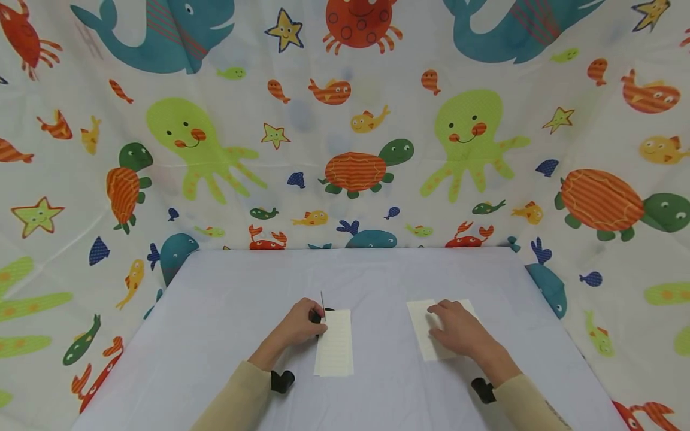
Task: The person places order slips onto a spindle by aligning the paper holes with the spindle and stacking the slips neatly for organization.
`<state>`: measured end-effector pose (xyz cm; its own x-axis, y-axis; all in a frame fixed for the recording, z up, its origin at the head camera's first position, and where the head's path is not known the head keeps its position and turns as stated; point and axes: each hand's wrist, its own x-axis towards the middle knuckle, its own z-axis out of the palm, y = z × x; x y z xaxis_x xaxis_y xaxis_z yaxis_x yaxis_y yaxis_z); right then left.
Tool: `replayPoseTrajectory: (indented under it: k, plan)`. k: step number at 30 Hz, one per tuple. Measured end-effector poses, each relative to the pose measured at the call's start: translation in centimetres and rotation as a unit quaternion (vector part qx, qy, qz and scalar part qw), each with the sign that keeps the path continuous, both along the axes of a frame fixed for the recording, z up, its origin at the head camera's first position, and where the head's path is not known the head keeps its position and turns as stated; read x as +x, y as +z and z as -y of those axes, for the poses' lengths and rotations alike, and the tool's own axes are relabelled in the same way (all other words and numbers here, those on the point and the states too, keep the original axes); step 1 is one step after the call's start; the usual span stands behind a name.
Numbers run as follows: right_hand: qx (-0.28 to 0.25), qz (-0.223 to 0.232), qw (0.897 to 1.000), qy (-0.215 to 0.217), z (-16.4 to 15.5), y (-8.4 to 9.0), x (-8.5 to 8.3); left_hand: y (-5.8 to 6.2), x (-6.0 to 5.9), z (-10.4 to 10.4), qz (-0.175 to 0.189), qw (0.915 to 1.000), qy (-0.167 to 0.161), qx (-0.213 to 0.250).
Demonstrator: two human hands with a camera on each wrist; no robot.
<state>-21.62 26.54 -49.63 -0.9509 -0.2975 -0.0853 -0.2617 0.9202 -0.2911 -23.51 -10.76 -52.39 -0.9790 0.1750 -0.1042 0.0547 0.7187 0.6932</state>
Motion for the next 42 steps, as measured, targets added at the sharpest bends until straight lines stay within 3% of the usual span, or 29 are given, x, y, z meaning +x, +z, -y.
replayPoseTrajectory:
  k: [9,22,31,42]
  plan:
    - [0.002,0.007,1.0,0.0,-0.5,-0.3,0.0,0.0,0.0,0.0,-0.016,0.9999,-0.005,0.002]
    - [-0.016,0.035,0.999,-0.02,-1.1,-0.7,-0.3,-0.1,0.2,-0.1,-0.002,1.0,0.001,0.009]
    - [-0.005,0.007,1.0,0.004,-1.6,-1.5,-0.2,-0.1,0.4,-0.2,-0.015,0.9998,0.001,0.013]
    - [0.005,-0.029,1.0,0.009,-1.3,-2.2,0.1,-0.1,0.6,-0.2,0.008,0.9999,0.003,0.006]
